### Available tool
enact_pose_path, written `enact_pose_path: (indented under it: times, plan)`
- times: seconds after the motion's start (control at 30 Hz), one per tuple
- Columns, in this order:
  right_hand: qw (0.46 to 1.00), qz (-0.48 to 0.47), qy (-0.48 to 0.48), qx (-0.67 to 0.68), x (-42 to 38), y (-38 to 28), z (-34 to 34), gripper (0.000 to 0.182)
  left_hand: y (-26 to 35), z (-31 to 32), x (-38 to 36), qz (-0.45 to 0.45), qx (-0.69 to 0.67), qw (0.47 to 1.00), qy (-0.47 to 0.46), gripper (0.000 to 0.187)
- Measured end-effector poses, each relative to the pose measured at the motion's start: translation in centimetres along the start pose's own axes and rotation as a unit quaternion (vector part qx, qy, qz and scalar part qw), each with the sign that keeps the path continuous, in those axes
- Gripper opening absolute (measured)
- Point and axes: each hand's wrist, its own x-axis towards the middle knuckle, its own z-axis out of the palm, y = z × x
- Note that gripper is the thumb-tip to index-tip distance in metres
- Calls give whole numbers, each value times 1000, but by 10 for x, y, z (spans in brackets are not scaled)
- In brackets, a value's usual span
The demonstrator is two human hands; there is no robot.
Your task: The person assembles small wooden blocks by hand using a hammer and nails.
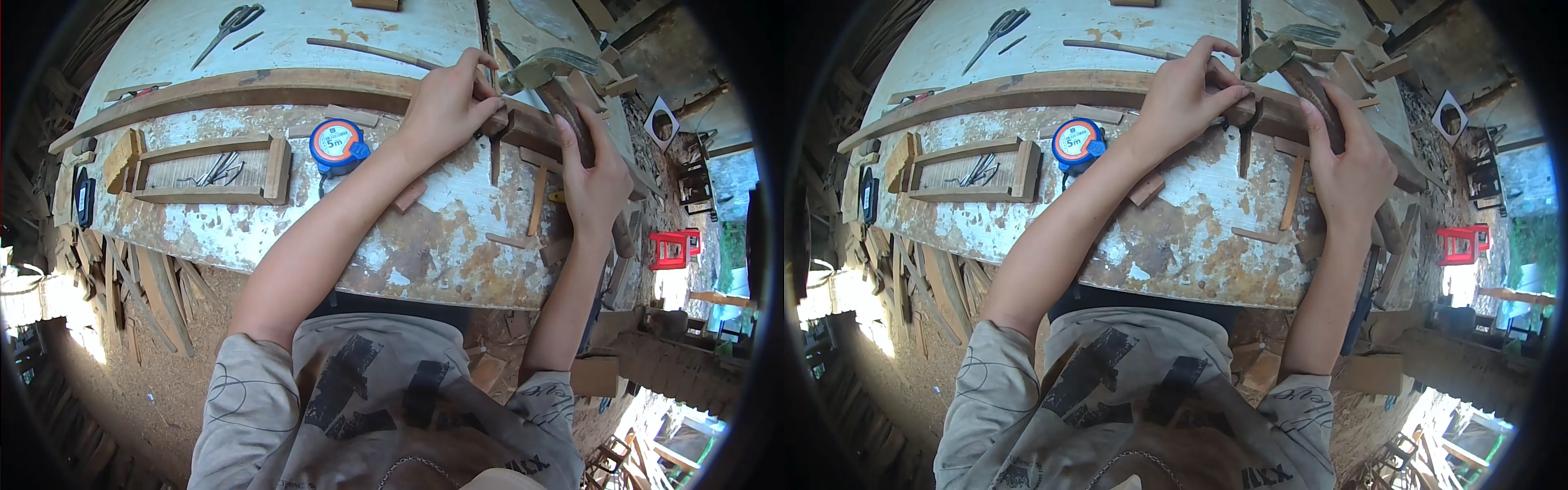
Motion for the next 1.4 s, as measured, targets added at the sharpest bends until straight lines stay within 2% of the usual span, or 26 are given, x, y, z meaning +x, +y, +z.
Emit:
enact_pose_path:
  times: [0.2,0.53,0.87,1.4]
  plan:
    - [998,3,21,64,-8,9,13,36,0,0,0,-1,22,1000,-5,41]
    - [996,15,14,81,-10,10,21,41,-2,1,-2,10,5,1000,7,38]
    - [998,3,17,60,-12,14,22,36,1,0,-2,1,-4,1000,4,37]
    - [997,41,-21,55,-13,21,22,36,-1,0,-2,-1,-10,1000,14,31]
